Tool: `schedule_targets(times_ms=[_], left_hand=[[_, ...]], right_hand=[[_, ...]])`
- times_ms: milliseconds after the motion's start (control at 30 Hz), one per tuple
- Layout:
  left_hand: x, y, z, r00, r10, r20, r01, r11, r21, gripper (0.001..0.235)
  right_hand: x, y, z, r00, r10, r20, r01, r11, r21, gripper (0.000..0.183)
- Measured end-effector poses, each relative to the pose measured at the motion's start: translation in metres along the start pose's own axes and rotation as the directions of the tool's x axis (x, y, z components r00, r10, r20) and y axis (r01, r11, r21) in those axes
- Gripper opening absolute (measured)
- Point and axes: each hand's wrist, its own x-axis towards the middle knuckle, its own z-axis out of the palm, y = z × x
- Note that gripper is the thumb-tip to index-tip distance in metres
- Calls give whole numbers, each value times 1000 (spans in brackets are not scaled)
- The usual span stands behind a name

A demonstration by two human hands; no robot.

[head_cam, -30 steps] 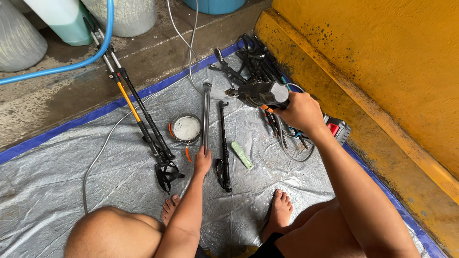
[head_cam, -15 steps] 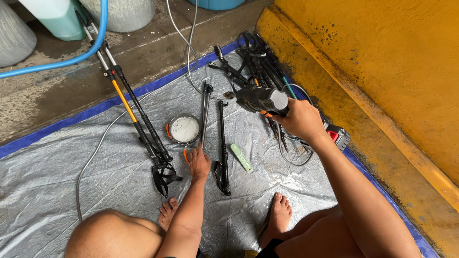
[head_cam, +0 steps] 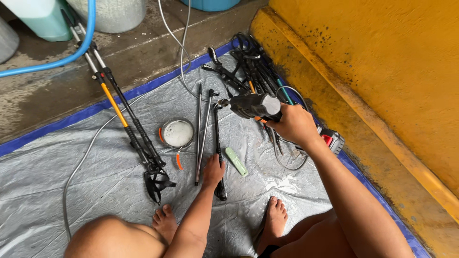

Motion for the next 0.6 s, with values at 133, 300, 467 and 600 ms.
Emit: schedule_targets(times_ms=[133,300,467,600], left_hand=[[22,-11,24,991,-123,49,121,992,45,63],[37,-23,25,970,-191,151,223,946,-236,61],[21,-2,10,968,-168,183,249,646,-721,42],[27,-3,4,966,-246,73,131,229,-965,21]], right_hand=[[6,11,8,1000,9,-12,-10,1000,-25,48],[-6,13,-5,1000,6,-22,-4,997,73,50],[0,17,-8,998,49,-36,-48,999,15,54],[0,12,-19,997,63,-46,-65,997,-43,57]])
